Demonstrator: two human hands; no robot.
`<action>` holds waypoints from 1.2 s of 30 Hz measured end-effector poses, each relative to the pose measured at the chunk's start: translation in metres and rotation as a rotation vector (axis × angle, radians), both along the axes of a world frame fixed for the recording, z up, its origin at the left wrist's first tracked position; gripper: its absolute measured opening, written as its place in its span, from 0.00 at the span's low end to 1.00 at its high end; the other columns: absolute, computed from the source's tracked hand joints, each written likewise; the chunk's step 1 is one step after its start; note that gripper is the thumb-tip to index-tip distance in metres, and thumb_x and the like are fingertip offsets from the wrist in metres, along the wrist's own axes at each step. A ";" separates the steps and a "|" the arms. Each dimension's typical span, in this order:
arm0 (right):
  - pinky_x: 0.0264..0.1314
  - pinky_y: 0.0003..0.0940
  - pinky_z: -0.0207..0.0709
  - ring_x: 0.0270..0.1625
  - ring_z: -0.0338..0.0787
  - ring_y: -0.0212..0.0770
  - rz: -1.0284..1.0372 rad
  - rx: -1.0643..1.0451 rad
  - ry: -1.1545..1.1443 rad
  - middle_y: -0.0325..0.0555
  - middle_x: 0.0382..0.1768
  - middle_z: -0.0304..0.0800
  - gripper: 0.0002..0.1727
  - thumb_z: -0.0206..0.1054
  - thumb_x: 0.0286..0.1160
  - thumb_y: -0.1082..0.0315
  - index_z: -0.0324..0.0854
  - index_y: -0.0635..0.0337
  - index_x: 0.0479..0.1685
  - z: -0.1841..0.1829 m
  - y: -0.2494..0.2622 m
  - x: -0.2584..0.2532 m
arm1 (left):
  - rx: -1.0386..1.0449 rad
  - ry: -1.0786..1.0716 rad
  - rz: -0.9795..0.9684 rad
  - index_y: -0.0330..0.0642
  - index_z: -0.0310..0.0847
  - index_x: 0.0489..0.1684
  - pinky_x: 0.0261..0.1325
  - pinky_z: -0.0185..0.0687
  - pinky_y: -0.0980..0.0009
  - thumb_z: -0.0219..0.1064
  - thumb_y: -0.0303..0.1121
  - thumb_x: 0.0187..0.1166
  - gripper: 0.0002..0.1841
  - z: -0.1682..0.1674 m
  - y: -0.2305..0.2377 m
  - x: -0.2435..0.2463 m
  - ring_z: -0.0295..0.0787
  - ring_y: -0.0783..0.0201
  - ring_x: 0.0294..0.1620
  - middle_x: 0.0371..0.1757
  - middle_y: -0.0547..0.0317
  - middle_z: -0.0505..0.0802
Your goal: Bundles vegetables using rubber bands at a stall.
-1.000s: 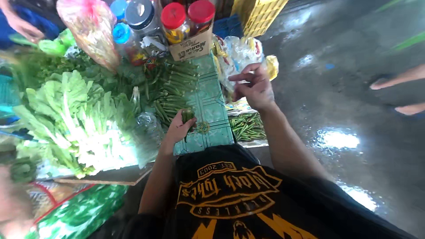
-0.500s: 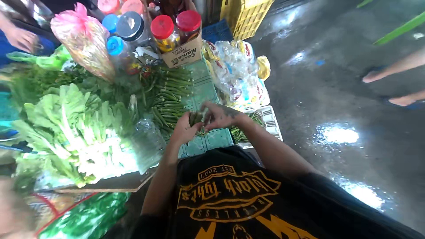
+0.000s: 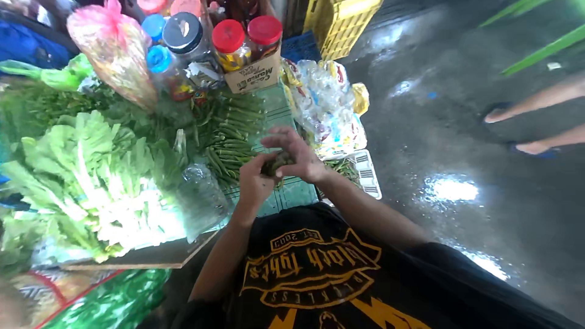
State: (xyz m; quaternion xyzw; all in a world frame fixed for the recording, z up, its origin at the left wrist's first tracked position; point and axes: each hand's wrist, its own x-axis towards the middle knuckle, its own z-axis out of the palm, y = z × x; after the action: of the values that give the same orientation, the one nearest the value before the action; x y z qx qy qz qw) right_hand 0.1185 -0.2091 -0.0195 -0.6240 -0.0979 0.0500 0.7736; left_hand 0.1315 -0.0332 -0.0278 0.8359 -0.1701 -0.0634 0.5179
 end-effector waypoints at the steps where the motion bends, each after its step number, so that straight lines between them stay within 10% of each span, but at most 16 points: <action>1: 0.57 0.41 0.88 0.63 0.88 0.42 -0.005 -0.054 -0.023 0.45 0.69 0.85 0.45 0.77 0.51 0.66 0.65 0.54 0.79 0.006 -0.001 0.001 | 0.097 -0.051 0.004 0.46 0.91 0.55 0.53 0.93 0.61 0.87 0.32 0.58 0.23 0.005 -0.002 -0.002 0.94 0.68 0.47 0.48 0.61 0.96; 6: 0.68 0.45 0.83 0.67 0.84 0.42 -0.211 -0.054 0.004 0.42 0.62 0.86 0.29 0.81 0.59 0.65 0.77 0.52 0.64 0.019 -0.013 0.002 | 0.325 -0.273 -0.033 0.43 0.92 0.50 0.52 0.92 0.55 0.85 0.42 0.63 0.20 0.006 -0.003 -0.001 0.94 0.58 0.47 0.47 0.54 0.95; 12: 0.40 0.28 0.81 0.34 0.82 0.31 -0.360 -0.078 0.051 0.38 0.35 0.83 0.04 0.64 0.82 0.67 0.80 0.54 0.47 0.013 -0.024 -0.006 | 0.287 -0.069 0.091 0.44 0.89 0.55 0.52 0.92 0.58 0.87 0.44 0.62 0.25 0.003 0.000 -0.003 0.94 0.63 0.46 0.47 0.57 0.95; 22: 0.38 0.29 0.86 0.36 0.86 0.33 -0.404 -0.424 -0.210 0.44 0.44 0.87 0.10 0.77 0.68 0.68 0.89 0.60 0.46 -0.014 -0.004 -0.023 | -0.407 0.390 0.108 0.46 0.75 0.72 0.43 0.95 0.59 0.77 0.27 0.72 0.27 -0.001 0.003 0.002 0.93 0.56 0.43 0.54 0.51 0.91; 25: 0.45 0.34 0.86 0.41 0.88 0.36 -0.321 -0.305 -0.074 0.46 0.52 0.87 0.21 0.69 0.78 0.64 0.79 0.60 0.67 -0.013 -0.009 -0.022 | -0.606 0.584 0.057 0.55 0.67 0.83 0.42 0.94 0.57 0.57 0.38 0.90 0.22 0.000 0.005 0.003 0.94 0.51 0.47 0.60 0.48 0.90; 29: 0.51 0.34 0.84 0.50 0.88 0.36 -0.276 -0.321 -0.085 0.46 0.62 0.87 0.24 0.58 0.86 0.59 0.76 0.57 0.76 0.002 -0.018 -0.010 | -0.736 0.712 0.001 0.47 0.75 0.68 0.35 0.92 0.61 0.40 0.54 0.92 0.27 -0.004 0.007 0.002 0.93 0.54 0.37 0.53 0.45 0.92; 36: 0.85 0.52 0.69 0.83 0.74 0.50 -0.247 -0.529 -0.411 0.56 0.80 0.76 0.52 0.42 0.82 0.27 0.66 0.68 0.84 0.042 -0.043 0.012 | -0.404 0.460 -0.328 0.39 0.73 0.70 0.37 0.93 0.66 0.65 0.39 0.85 0.21 -0.002 0.008 0.005 0.93 0.60 0.37 0.48 0.50 0.94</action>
State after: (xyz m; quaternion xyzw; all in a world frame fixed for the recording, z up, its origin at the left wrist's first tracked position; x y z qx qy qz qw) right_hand 0.1309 -0.2519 0.0224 -0.8069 -0.1589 -0.1470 0.5495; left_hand 0.1361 -0.0256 -0.0302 0.6420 -0.1901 -0.2976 0.6806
